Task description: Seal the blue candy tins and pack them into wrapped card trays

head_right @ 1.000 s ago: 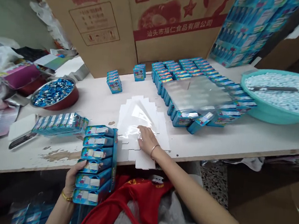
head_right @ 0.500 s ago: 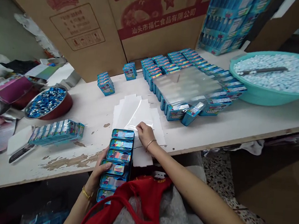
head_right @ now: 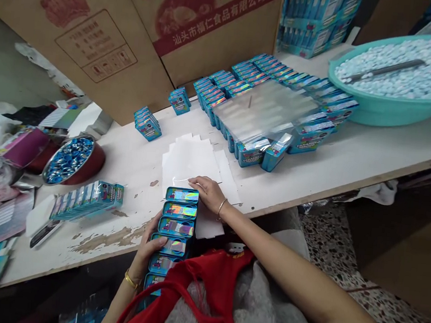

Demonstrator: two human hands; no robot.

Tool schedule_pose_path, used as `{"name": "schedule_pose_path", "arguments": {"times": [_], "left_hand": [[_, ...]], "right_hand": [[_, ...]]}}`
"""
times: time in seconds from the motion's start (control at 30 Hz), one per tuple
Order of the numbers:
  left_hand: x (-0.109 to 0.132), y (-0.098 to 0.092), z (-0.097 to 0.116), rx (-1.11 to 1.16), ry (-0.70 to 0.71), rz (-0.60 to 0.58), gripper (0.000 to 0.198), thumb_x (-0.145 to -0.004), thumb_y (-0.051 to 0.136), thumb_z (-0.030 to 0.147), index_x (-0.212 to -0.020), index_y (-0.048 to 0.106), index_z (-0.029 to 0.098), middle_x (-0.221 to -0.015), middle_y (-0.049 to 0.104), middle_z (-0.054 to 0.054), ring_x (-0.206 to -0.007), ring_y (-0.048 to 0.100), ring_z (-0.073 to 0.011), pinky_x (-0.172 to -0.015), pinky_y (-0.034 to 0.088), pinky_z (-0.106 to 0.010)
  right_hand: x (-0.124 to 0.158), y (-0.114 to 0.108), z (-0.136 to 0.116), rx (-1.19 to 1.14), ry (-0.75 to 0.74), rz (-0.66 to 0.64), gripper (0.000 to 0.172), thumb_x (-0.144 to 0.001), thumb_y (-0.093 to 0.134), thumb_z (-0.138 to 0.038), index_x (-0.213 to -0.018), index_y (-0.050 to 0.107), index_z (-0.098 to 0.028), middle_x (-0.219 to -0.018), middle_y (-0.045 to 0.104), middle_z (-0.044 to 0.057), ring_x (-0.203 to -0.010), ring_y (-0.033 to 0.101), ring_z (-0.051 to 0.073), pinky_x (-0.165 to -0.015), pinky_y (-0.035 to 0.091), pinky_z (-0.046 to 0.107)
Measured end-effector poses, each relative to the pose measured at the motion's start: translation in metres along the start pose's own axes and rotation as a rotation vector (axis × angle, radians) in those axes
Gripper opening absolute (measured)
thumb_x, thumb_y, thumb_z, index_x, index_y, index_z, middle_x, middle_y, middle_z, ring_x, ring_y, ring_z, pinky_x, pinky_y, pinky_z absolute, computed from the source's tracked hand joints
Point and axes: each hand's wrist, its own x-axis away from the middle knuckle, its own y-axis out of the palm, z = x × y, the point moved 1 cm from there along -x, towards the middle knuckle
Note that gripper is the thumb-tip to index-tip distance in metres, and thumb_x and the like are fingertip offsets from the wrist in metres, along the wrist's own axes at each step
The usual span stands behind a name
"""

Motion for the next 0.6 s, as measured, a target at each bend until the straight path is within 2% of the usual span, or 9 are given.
{"name": "schedule_pose_path", "arguments": {"times": [0.13, 0.23, 0.3, 0.37, 0.5, 0.6], "left_hand": [[-0.005, 0.001, 0.007, 0.073, -0.048, 0.000, 0.081, -0.058, 0.074, 0.028, -0.134, 0.049, 0.024, -0.132, 0.057, -0.008, -0.114, 0.058, -0.0333, -0.089, 0.051, -0.038], [-0.015, -0.002, 0.014, 0.098, -0.096, -0.050, 0.080, -0.062, 0.071, 0.030, -0.137, 0.045, 0.025, -0.125, 0.062, -0.008, -0.102, 0.064, -0.0305, -0.080, 0.053, -0.037], [-0.024, -0.006, 0.019, 0.068, -0.118, -0.083, 0.079, -0.064, 0.071, 0.031, -0.137, 0.044, 0.024, -0.119, 0.065, -0.008, -0.094, 0.067, -0.0286, -0.077, 0.053, -0.036], [-0.031, -0.011, 0.024, -0.017, -0.122, -0.082, 0.071, -0.065, 0.072, 0.033, -0.131, 0.051, 0.022, -0.120, 0.065, -0.009, -0.097, 0.066, -0.0286, -0.079, 0.053, -0.035], [-0.036, -0.025, 0.032, -0.343, 0.027, -0.057, 0.047, -0.067, 0.074, 0.033, -0.112, 0.066, 0.019, -0.138, 0.051, -0.006, -0.125, 0.048, -0.0299, -0.096, 0.044, -0.030], [-0.039, -0.034, 0.036, -0.427, 0.127, -0.115, 0.045, -0.079, 0.062, 0.045, -0.117, 0.064, 0.021, -0.137, 0.051, -0.006, -0.126, 0.046, -0.0291, -0.099, 0.041, -0.033]], "right_hand": [[0.000, -0.006, 0.001, 0.034, -0.053, -0.056, 0.024, -0.091, 0.047, -0.032, -0.102, 0.067, -0.021, -0.109, 0.069, 0.008, -0.105, 0.063, 0.020, -0.094, 0.048, 0.038], [-0.002, -0.008, 0.005, 0.069, -0.070, -0.046, 0.027, -0.093, 0.043, -0.029, -0.106, 0.065, -0.021, -0.110, 0.069, 0.008, -0.105, 0.063, 0.020, -0.093, 0.049, 0.039], [-0.003, -0.007, 0.007, 0.090, -0.078, -0.033, 0.029, -0.093, 0.041, -0.029, -0.107, 0.065, -0.021, -0.110, 0.069, 0.008, -0.105, 0.063, 0.020, -0.093, 0.049, 0.038], [-0.004, -0.004, 0.008, 0.121, -0.086, -0.029, 0.029, -0.094, 0.040, -0.028, -0.109, 0.064, -0.021, -0.109, 0.069, 0.008, -0.105, 0.063, 0.020, -0.092, 0.050, 0.038], [0.000, 0.003, 0.012, 0.215, -0.095, -0.029, 0.029, -0.095, 0.039, -0.028, -0.111, 0.062, -0.022, -0.108, 0.069, 0.008, -0.104, 0.063, 0.020, -0.093, 0.050, 0.039], [0.005, 0.006, 0.012, 0.286, -0.113, -0.025, 0.033, -0.094, 0.037, -0.022, -0.120, 0.057, -0.021, -0.115, 0.066, 0.010, -0.109, 0.061, 0.021, -0.097, 0.049, 0.041]]}}
